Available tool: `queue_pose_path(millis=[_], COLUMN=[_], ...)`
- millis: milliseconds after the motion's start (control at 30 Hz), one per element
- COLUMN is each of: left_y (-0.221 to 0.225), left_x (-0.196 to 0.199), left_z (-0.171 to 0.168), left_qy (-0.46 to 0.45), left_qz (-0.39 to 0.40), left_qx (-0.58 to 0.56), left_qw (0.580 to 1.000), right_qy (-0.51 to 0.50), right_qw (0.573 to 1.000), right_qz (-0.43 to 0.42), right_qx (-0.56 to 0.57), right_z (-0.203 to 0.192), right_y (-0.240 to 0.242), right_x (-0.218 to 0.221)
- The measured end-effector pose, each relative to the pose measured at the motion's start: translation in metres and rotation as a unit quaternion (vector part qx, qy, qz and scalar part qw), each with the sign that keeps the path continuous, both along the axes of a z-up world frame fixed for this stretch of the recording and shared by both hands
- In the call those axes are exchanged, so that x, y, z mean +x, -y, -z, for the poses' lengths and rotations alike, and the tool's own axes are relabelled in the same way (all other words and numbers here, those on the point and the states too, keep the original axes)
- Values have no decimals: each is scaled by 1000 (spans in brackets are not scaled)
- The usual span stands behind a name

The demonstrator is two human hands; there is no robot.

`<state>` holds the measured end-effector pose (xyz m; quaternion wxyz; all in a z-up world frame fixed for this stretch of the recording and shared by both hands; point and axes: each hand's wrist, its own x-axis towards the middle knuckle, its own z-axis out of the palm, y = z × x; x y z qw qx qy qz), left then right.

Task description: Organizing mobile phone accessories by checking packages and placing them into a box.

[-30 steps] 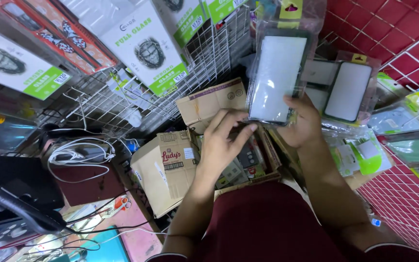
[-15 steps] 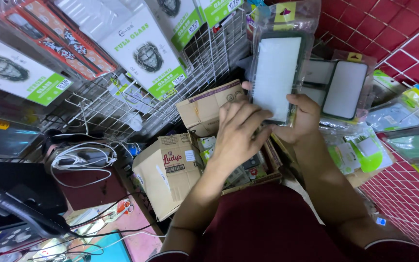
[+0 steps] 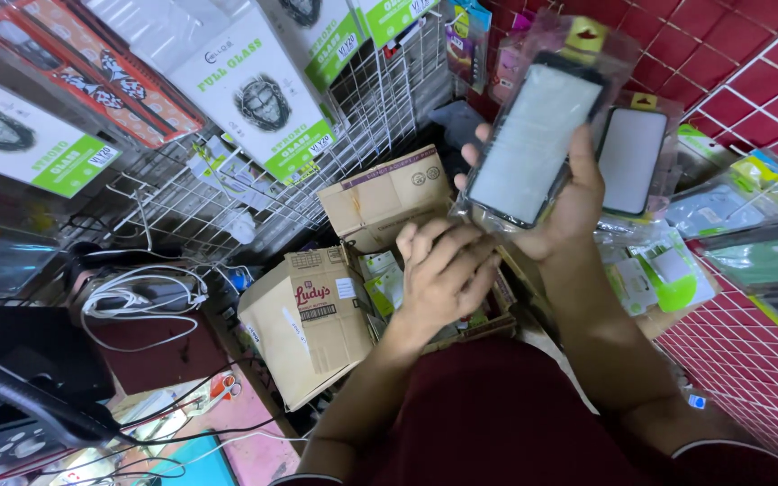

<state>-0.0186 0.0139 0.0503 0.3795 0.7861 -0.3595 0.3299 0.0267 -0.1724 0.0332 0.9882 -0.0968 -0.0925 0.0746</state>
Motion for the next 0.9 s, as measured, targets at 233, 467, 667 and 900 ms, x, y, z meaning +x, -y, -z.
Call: queue_pose_path(millis=[233, 467, 667, 900], left_y=[15, 23, 28, 21], left_x=[3, 15, 16, -9], left_z=[27, 38, 58, 52], left_qy=[-268, -513, -539, -556], left_qz=[-21, 63, 81, 86], left_qx=[-198, -385, -447, -462], left_qw=[942, 764, 709, 686], right_qy=[50, 97, 132, 120], right_qw=[996, 970, 959, 974], right_qz=[53, 149, 151, 121], right_qx=[-55, -164, -199, -152], right_z=[4, 11, 15, 14], right_y=[-14, -28, -23, 4], right_x=[-5, -12, -14, -11])
